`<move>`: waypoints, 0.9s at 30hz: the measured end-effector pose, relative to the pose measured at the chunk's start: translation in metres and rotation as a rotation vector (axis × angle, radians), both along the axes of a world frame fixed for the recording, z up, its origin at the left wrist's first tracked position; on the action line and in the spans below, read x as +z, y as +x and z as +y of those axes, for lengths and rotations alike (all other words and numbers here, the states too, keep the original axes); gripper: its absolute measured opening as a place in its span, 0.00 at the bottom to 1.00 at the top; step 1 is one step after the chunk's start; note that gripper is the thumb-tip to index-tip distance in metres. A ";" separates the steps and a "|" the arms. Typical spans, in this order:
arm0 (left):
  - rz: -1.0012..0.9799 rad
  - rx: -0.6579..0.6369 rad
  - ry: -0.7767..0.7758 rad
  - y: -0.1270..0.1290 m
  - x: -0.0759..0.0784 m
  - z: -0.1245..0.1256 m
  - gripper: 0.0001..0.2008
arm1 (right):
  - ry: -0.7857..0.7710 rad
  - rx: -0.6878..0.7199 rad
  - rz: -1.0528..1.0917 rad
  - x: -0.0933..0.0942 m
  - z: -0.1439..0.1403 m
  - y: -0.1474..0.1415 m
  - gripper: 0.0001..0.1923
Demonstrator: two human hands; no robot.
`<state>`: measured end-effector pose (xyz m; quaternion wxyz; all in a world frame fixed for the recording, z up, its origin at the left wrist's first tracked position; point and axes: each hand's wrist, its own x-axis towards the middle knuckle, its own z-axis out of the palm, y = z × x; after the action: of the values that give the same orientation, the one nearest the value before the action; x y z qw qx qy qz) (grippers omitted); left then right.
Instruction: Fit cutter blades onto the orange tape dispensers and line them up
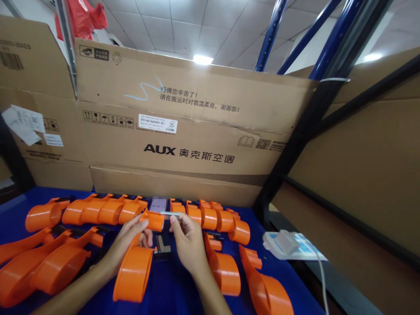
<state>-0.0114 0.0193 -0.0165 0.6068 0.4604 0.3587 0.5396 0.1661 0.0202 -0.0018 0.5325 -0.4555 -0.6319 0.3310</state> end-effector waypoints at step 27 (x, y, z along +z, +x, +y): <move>0.144 -0.051 0.071 -0.014 -0.006 0.012 0.18 | 0.165 0.064 -0.132 0.005 -0.011 -0.003 0.14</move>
<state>-0.0251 0.0317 -0.0222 0.5762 0.5282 0.3702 0.5020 0.1627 0.0092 0.0032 0.5147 -0.4105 -0.7049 0.2639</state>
